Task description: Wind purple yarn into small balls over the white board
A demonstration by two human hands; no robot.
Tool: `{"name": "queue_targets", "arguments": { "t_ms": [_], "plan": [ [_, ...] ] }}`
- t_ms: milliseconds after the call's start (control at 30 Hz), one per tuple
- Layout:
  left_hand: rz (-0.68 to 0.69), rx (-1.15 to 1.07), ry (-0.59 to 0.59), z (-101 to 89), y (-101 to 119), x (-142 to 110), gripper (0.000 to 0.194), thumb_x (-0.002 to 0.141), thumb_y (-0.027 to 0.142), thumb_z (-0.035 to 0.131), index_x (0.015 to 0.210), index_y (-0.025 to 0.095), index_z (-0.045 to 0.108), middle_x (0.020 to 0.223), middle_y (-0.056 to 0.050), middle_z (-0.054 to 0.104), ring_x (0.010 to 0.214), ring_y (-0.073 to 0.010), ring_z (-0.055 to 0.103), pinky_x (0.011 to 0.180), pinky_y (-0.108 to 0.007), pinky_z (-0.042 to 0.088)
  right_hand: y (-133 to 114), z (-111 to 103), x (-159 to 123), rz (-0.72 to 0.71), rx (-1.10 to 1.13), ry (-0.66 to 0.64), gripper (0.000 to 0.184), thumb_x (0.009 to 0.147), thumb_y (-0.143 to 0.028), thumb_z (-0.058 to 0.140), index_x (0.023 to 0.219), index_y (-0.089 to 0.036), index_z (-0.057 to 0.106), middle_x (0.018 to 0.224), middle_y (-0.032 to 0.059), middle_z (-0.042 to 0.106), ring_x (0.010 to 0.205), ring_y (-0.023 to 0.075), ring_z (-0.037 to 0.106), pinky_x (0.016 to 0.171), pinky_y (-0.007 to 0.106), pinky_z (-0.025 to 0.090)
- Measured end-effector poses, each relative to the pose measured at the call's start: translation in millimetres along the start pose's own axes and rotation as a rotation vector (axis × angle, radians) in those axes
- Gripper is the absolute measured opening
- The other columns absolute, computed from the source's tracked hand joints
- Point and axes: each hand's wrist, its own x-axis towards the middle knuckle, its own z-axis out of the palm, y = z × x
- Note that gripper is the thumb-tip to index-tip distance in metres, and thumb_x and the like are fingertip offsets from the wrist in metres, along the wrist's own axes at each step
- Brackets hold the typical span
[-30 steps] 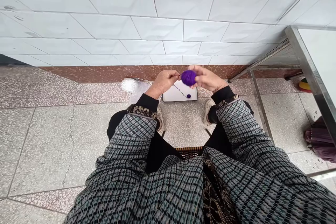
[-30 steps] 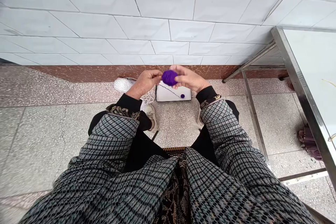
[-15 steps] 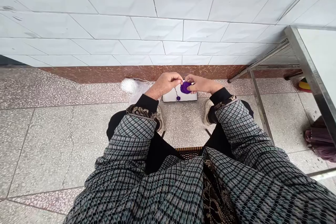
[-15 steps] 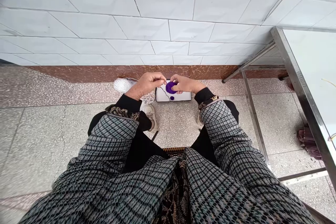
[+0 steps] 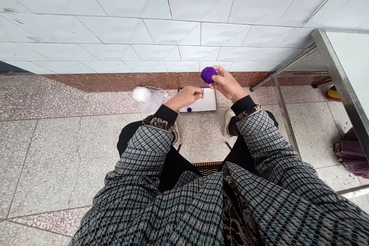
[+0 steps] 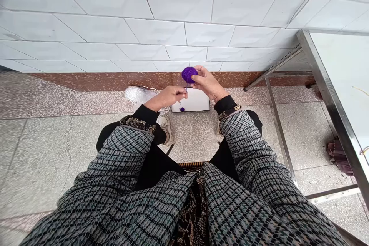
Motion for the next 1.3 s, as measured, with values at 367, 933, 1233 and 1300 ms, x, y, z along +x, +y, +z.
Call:
{"name": "queue_targets", "arguments": {
  "t_ms": [367,933,1233,1300],
  "plan": [
    [0.002,0.018,0.211,-14.1,6,-4,0.018,0.084,0.019,0.053,0.08,0.014,0.07,0.073,-0.002,0.065,0.067,-0.0131,0.054,0.069,-0.027,0.042,0,9,-6,0.286,-0.466,-0.225,0.036,0.075,-0.004,0.069,0.104,-0.021,0.058,0.086,-0.0009,0.061,0.064,0.0101,0.053,0.056,0.022,0.048],
    [0.066,0.004,-0.027,-2.5,5,-4,0.019,0.085,0.022,0.055,0.081,0.016,0.072,0.067,0.001,0.063,0.058,-0.0109,0.049,0.063,-0.025,0.038,14,-1,9,-0.082,-0.188,0.061,0.045,0.082,-0.023,0.074,0.111,-0.025,0.04,0.099,-0.0011,0.058,0.07,0.0079,0.058,0.062,0.021,0.051],
    [0.018,-0.022,0.297,-17.9,-2,-2,0.017,0.085,0.018,0.054,0.081,0.014,0.07,0.079,-0.003,0.069,0.075,-0.0155,0.059,0.076,-0.028,0.046,-3,6,-11,0.288,-0.325,-0.418,0.04,0.077,-0.011,0.072,0.108,-0.021,0.05,0.088,0.0008,0.065,0.064,0.011,0.063,0.057,0.024,0.055],
    [-0.017,-0.028,0.304,-18.1,-6,0,0.017,0.086,0.019,0.054,0.081,0.014,0.069,0.076,-0.002,0.066,0.074,-0.0155,0.057,0.075,-0.029,0.045,-10,6,-13,0.202,-0.159,-0.4,0.043,0.078,-0.018,0.074,0.113,-0.021,0.048,0.096,0.0024,0.066,0.067,0.0103,0.065,0.061,0.024,0.056]
  ]
}}
